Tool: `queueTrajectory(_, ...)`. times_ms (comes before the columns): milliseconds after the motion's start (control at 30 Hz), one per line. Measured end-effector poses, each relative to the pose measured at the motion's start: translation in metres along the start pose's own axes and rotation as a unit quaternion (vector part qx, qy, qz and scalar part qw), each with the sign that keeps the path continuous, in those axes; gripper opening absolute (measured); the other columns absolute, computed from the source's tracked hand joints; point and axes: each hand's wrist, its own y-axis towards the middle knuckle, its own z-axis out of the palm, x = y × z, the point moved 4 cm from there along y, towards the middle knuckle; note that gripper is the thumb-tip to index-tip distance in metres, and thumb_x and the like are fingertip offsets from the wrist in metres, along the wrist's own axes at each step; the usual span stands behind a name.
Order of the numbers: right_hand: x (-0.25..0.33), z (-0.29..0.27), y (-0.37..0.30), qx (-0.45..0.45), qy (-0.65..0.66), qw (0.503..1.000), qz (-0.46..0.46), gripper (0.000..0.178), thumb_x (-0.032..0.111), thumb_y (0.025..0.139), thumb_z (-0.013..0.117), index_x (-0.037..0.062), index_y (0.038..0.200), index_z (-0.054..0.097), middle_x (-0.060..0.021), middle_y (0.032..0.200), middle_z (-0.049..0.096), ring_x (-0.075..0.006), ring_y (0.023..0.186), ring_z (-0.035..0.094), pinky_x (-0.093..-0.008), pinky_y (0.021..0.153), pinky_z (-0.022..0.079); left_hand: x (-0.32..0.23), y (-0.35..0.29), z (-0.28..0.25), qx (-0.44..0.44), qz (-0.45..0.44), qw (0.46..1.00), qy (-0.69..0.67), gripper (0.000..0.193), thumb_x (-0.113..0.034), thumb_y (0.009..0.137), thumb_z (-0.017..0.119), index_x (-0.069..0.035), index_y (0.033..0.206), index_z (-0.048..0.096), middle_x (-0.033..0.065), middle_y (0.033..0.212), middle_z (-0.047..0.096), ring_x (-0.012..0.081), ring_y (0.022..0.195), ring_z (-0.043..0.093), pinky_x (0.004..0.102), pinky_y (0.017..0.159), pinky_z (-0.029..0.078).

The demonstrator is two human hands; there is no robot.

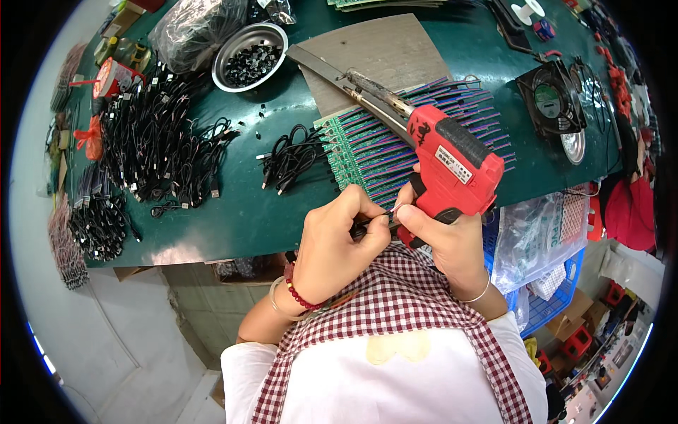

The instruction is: The person attaches USB cables to circuit board strips by placing the wires by hand and soldering them with a soldering iron.

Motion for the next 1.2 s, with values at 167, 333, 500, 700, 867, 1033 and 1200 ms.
queueTrajectory(167, 0.005, 0.003, -0.001, -0.021, -0.055, 0.998, -0.039, 0.011, 0.002, 0.083, 0.064, 0.0013, 0.093, 0.060, 0.0013, 0.082, 0.059, -0.0055, 0.072, 0.054, -0.0219, 0.063, 0.045, -0.002, -0.001, 0.001, 0.003, 0.013, 0.999, 0.050, 0.013, 0.002, 0.073, 0.064, -0.001, 0.077, 0.053, 0.0090, 0.067, 0.059, 0.0167, 0.056, 0.058, 0.0263, 0.054, 0.046)
queueTrajectory(333, 0.002, 0.002, -0.003, -0.020, -0.053, 0.998, -0.030, 0.008, 0.001, 0.083, 0.062, 0.0018, 0.091, 0.060, 0.0004, 0.082, 0.060, -0.0055, 0.072, 0.054, -0.0223, 0.062, 0.044, 0.002, 0.000, 0.004, 0.001, -0.003, 1.000, 0.028, 0.012, 0.005, 0.073, 0.062, 0.001, 0.079, 0.053, 0.0077, 0.071, 0.059, 0.0128, 0.060, 0.058, 0.0237, 0.058, 0.046)
queueTrajectory(500, 0.000, 0.002, -0.003, -0.004, -0.077, 0.997, -0.028, 0.007, 0.001, 0.083, 0.062, 0.0019, 0.090, 0.060, 0.0006, 0.081, 0.059, -0.0052, 0.072, 0.054, -0.0225, 0.063, 0.044, 0.006, 0.004, 0.004, -0.014, -0.009, 0.999, -0.040, 0.011, 0.007, 0.074, 0.060, 0.001, 0.081, 0.054, 0.0051, 0.075, 0.057, 0.0098, 0.064, 0.055, 0.0226, 0.059, 0.045)
queueTrajectory(700, 0.000, -0.019, -0.012, -0.054, -0.103, 0.992, -0.052, 0.026, -0.001, 0.083, 0.062, -0.0002, 0.107, 0.052, -0.0030, 0.083, 0.059, -0.0106, 0.074, 0.056, -0.0255, 0.066, 0.046, 0.020, 0.023, -0.022, -0.054, 0.012, 0.987, 0.154, 0.011, 0.003, 0.071, 0.063, -0.001, 0.080, 0.057, 0.0075, 0.097, 0.056, 0.0131, 0.065, 0.052, 0.0244, 0.059, 0.044)
queueTrajectory(867, -0.014, -0.044, -0.025, -0.038, -0.082, 0.992, -0.091, 0.041, 0.017, 0.091, 0.059, -0.0044, 0.122, 0.044, -0.0075, 0.073, 0.056, -0.0153, 0.063, 0.055, -0.0295, 0.060, 0.048, 0.039, 0.038, -0.036, -0.053, 0.002, 0.962, 0.269, 0.008, -0.005, 0.073, 0.065, -0.003, 0.078, 0.059, 0.0060, 0.105, 0.057, 0.0184, 0.063, 0.056, 0.0299, 0.059, 0.046)
queueTrajectory(1033, -0.041, -0.062, -0.043, -0.029, -0.127, 0.989, -0.066, 0.042, 0.022, 0.090, 0.061, -0.0053, 0.119, 0.047, -0.0065, 0.064, 0.053, -0.0128, 0.054, 0.051, -0.0263, 0.052, 0.044, 0.040, 0.043, -0.038, -0.046, 0.002, 0.954, 0.296, 0.007, -0.006, 0.073, 0.065, -0.004, 0.077, 0.059, 0.0051, 0.106, 0.057, 0.0214, 0.061, 0.057, 0.0326, 0.058, 0.047)
queueTrajectory(1200, -0.056, -0.067, -0.054, -0.025, -0.149, 0.989, -0.003, 0.023, 0.018, 0.084, 0.070, 0.0026, 0.099, 0.061, -0.0042, 0.089, 0.060, -0.0124, 0.078, 0.056, -0.0280, 0.067, 0.046, 0.036, 0.045, -0.037, -0.037, 0.011, 0.955, 0.293, 0.006, -0.004, 0.071, 0.063, -0.003, 0.072, 0.058, 0.0068, 0.105, 0.055, 0.0248, 0.067, 0.060, 0.0364, 0.056, 0.049)
